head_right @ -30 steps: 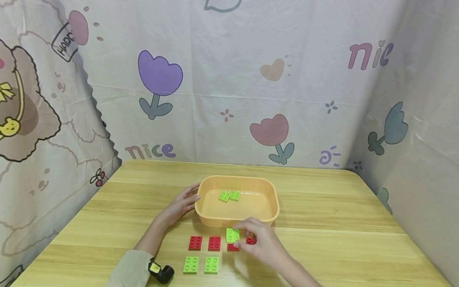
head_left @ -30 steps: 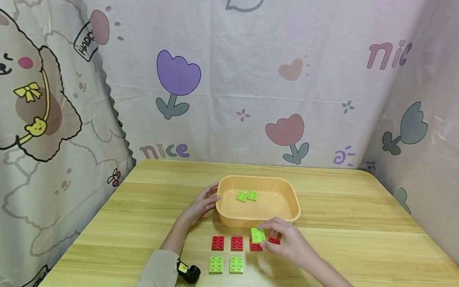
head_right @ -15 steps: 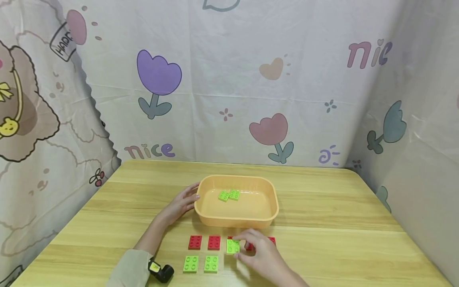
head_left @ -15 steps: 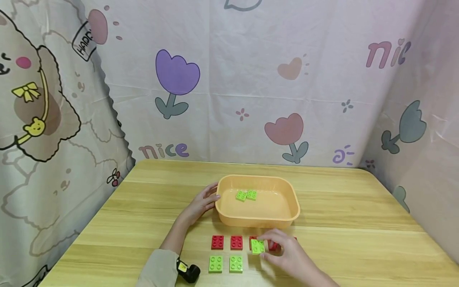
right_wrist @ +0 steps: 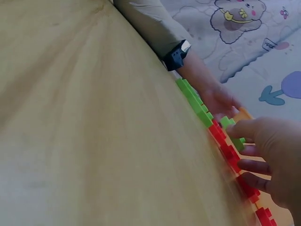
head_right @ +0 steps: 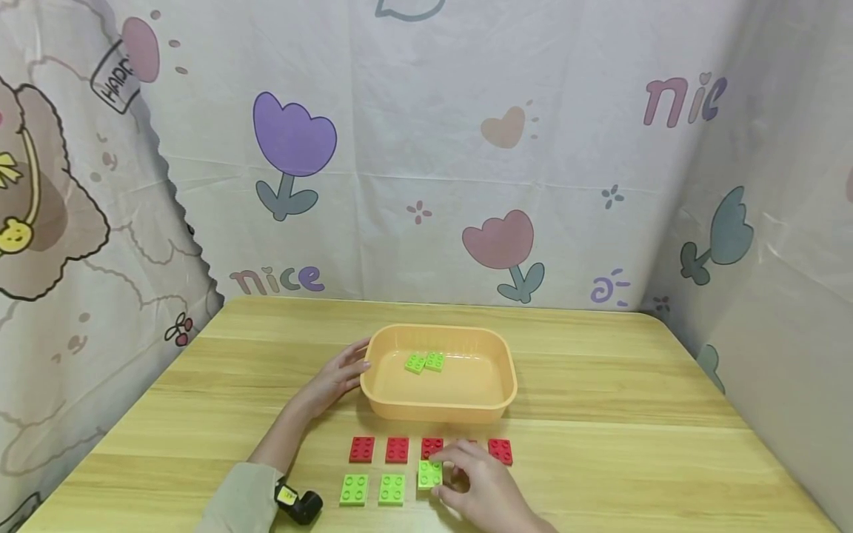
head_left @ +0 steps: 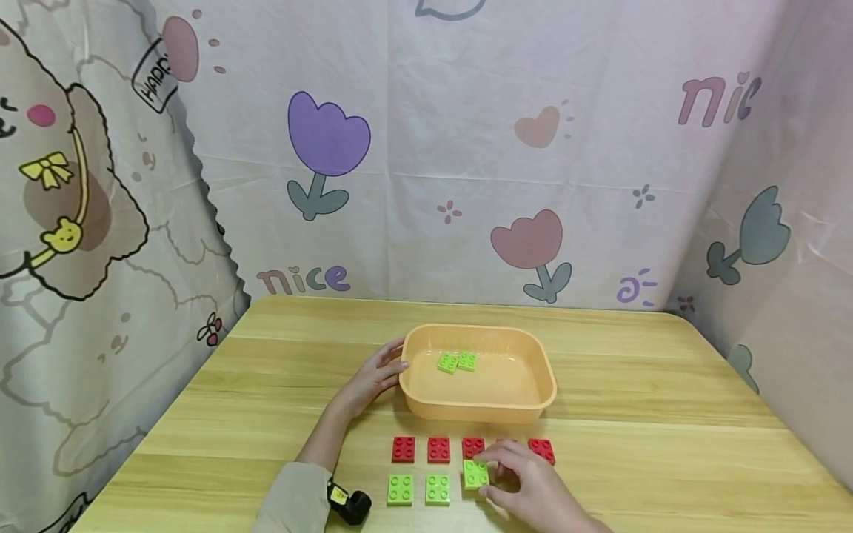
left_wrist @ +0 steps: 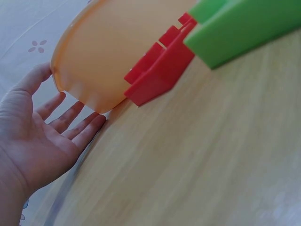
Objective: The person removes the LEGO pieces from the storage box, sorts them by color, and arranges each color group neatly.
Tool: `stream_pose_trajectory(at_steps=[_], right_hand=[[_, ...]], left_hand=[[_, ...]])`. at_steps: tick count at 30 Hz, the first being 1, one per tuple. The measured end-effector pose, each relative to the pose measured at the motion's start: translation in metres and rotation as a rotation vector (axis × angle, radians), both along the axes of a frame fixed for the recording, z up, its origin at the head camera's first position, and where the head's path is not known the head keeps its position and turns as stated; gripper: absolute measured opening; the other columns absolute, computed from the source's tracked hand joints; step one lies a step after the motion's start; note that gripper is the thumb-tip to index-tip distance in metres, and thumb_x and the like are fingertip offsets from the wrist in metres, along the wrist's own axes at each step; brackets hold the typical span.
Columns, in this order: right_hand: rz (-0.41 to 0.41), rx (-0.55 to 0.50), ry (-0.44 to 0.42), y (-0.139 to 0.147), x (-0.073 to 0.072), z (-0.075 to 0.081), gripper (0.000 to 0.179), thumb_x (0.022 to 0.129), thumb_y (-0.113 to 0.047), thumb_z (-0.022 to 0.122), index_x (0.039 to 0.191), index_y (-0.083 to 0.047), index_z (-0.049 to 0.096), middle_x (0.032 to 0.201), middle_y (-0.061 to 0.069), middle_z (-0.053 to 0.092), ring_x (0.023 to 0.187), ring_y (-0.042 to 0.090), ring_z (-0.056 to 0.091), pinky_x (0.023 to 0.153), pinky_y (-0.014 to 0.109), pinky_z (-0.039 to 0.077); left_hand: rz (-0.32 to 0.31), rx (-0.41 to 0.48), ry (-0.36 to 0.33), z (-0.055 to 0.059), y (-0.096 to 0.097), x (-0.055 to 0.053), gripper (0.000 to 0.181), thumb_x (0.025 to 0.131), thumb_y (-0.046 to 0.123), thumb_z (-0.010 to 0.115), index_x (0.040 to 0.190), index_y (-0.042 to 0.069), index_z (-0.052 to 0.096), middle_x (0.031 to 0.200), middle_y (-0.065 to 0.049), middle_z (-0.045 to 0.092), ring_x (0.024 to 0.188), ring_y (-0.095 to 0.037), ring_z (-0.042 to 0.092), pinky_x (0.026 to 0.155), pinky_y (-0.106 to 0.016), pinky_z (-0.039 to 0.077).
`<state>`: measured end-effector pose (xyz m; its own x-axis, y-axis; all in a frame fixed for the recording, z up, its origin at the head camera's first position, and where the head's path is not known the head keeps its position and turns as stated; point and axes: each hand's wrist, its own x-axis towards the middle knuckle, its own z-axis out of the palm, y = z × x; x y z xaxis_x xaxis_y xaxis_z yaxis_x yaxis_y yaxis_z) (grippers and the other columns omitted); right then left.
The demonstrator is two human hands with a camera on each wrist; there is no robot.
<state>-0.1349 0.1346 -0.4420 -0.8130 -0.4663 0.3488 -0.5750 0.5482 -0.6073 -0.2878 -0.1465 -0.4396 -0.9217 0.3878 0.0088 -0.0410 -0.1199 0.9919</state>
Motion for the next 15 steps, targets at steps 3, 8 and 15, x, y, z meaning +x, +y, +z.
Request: stream_pose_trajectory(at_steps=[3, 8, 15], right_hand=[[-0.019, 0.034, -0.03, 0.0, 0.0019, 0.0004, 0.03, 0.078, -0.022, 0.073, 0.107, -0.019, 0.065, 0.095, -0.015, 0.051, 0.076, 0.003, 0.047, 0.061, 0.018, 0.046], [-0.03, 0.083, -0.033, 0.0002, 0.0046, -0.001, 0.03, 0.079, -0.029, 0.072, 0.106, -0.02, 0.065, 0.09, -0.015, 0.049, 0.076, 0.002, 0.045, 0.061, 0.018, 0.043], [-0.037, 0.104, -0.063, 0.0004, 0.0054, 0.0002, 0.03, 0.08, -0.034, 0.07, 0.106, -0.019, 0.065, 0.089, -0.016, 0.049, 0.077, 0.003, 0.045, 0.062, 0.019, 0.043]], left_hand=[[0.002, -0.006, 0.0, 0.0004, -0.0001, 0.0005, 0.062, 0.091, 0.011, 0.056, 0.144, 0.006, 0.025, 0.146, -0.022, 0.021, 0.126, -0.035, 0.034, 0.099, -0.039, 0.037], [0.01, -0.005, 0.001, 0.0003, 0.0003, 0.0007, 0.061, 0.091, 0.012, 0.056, 0.144, 0.006, 0.026, 0.146, -0.021, 0.022, 0.125, -0.035, 0.036, 0.098, -0.039, 0.037], [0.027, -0.014, -0.001, 0.0016, 0.0003, 0.0021, 0.058, 0.091, 0.011, 0.054, 0.143, 0.009, 0.028, 0.146, -0.018, 0.024, 0.124, -0.033, 0.038, 0.096, -0.038, 0.039]])
